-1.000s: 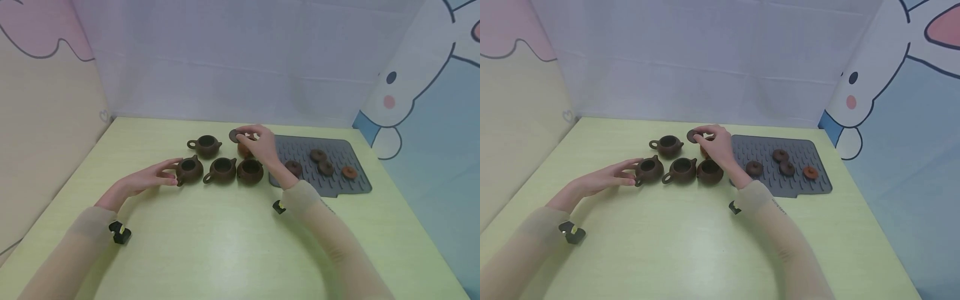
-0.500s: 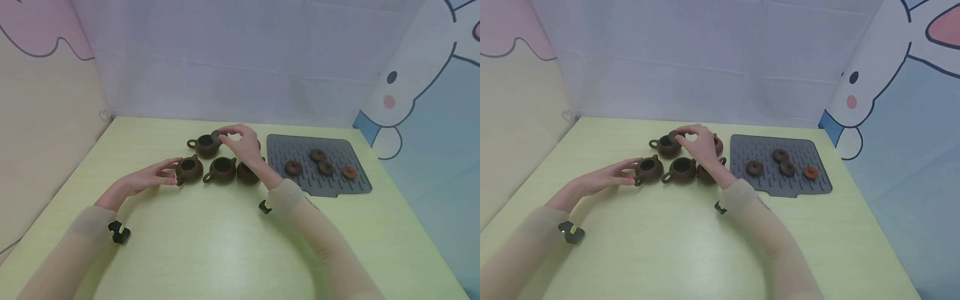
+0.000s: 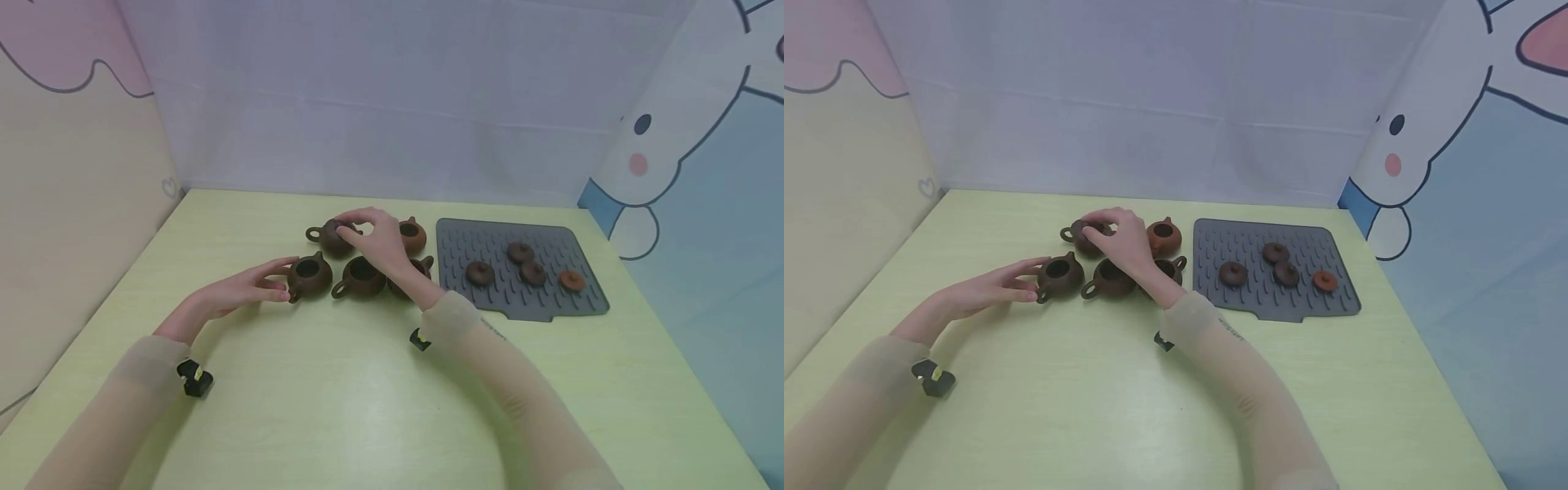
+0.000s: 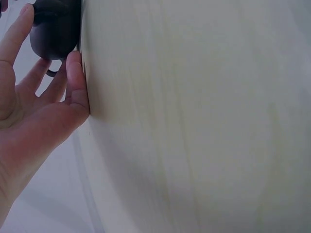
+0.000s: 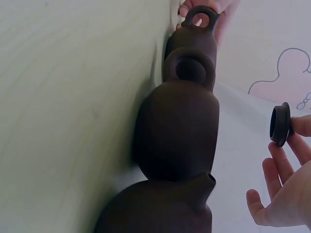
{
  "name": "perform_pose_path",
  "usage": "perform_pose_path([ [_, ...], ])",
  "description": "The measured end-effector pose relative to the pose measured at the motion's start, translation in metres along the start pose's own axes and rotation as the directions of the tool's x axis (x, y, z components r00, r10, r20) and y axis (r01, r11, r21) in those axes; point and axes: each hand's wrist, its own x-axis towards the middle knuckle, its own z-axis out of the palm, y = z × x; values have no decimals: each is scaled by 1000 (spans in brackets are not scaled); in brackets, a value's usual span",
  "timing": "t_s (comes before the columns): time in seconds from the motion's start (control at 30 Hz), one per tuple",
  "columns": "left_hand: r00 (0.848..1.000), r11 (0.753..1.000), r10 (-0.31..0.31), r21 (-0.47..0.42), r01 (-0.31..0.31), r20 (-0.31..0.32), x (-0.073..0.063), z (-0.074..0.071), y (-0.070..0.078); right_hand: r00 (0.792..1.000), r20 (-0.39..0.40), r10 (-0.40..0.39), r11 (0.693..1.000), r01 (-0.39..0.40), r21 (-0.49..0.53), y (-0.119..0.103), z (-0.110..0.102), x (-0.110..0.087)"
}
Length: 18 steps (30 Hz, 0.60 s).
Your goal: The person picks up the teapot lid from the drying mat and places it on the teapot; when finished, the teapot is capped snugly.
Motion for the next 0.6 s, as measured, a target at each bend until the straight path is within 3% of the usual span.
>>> perform_pose_path([
  [0.6,1000,1000,-3,6,3,1,0,0,0,988,155,-21,994,37,-102,5,28,-5],
])
